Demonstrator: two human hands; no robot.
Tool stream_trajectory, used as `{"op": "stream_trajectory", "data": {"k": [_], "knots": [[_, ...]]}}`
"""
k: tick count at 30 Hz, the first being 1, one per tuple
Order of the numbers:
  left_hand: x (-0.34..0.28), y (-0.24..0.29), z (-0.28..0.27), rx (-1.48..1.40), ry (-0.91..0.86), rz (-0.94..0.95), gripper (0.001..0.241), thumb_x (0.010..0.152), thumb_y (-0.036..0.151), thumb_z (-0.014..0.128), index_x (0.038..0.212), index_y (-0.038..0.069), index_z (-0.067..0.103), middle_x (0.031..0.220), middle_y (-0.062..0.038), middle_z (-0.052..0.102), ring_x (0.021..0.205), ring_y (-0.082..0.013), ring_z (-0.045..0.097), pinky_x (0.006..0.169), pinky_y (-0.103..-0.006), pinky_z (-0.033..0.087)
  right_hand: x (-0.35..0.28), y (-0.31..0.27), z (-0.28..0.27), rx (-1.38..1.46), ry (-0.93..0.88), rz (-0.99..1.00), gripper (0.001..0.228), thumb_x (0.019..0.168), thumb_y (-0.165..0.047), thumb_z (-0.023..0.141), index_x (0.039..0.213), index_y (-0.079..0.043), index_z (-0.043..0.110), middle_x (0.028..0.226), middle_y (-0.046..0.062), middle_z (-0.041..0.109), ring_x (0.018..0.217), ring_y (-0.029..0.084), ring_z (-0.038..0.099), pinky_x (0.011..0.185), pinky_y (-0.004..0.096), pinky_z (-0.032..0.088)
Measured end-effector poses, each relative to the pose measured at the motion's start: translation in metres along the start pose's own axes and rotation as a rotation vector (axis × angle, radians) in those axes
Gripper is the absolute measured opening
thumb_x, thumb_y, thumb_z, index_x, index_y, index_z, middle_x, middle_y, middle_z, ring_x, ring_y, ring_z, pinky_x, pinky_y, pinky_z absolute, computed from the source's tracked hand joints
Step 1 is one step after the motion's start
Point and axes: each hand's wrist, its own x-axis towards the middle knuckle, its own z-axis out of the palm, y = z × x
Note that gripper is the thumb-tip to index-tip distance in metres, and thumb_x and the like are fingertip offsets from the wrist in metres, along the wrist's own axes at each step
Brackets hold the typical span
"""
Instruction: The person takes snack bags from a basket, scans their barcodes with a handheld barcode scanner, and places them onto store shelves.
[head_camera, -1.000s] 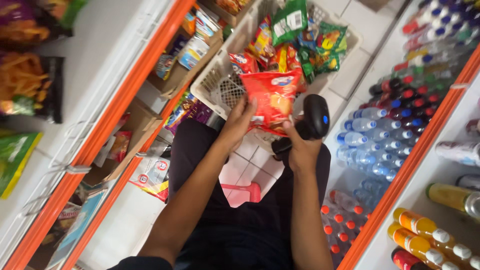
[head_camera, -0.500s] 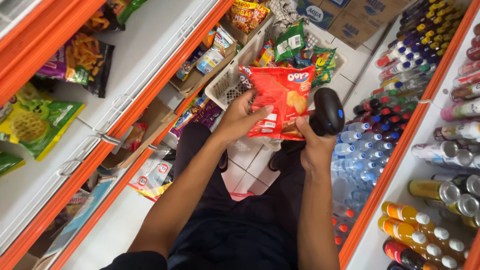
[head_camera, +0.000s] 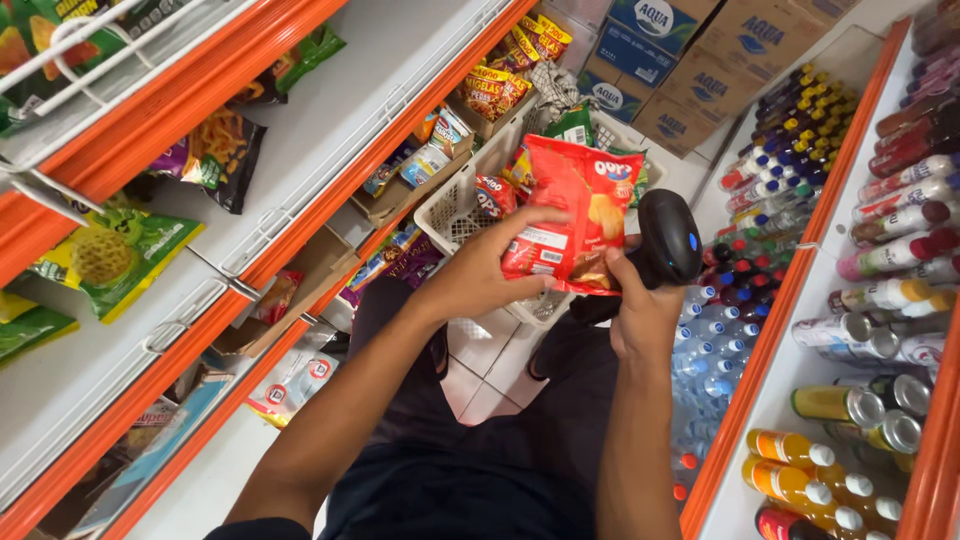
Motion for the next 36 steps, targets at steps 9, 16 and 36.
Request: {"op": "stream_trajectory", "data": {"k": [9,16,36], "knots": [[-0.003,-0.007,-0.002,-0.028,0.249,0.028,0.073,0.085,0.007,0.081,0.149,0.011,0.047,0.148,-0.012,0.055,0.132,-0.0201,0.059,0.109,-0.036,0.051,-0.044,-0.009,0.009,-0.579,0.009,-0.051,0.016,0.095,-0.008,0.077,0.104,0.002,0.069,0.087,0.009,0.072,0.07,0.014,0.07,0.064,0.029,0.056],[-0.001,-0.016,0.002,0.107,0.313,0.051,0.072,0.085,0.009,0.082,0.149,0.012,0.05,0.145,-0.016,0.061,0.134,-0.0264,0.062,0.111,-0.0366,0.051,-0.081,-0.016,0.051,-0.703,-0.237,-0.177,0.032,0.084,-0.014,0.081,0.11,0.001,0.068,0.087,0.006,0.072,0.071,0.013,0.066,0.067,0.029,0.055],[-0.011,-0.03,-0.001,0.169,0.341,0.04,0.07,0.088,0.016,0.085,0.149,0.011,0.051,0.148,-0.015,0.06,0.136,-0.0271,0.061,0.112,-0.0383,0.05,-0.079,-0.015,0.048,-0.646,-0.279,-0.117,0.021,0.087,-0.01,0.079,0.101,0.0,0.067,0.071,0.002,0.07,0.061,0.008,0.065,0.057,0.026,0.052]]}}
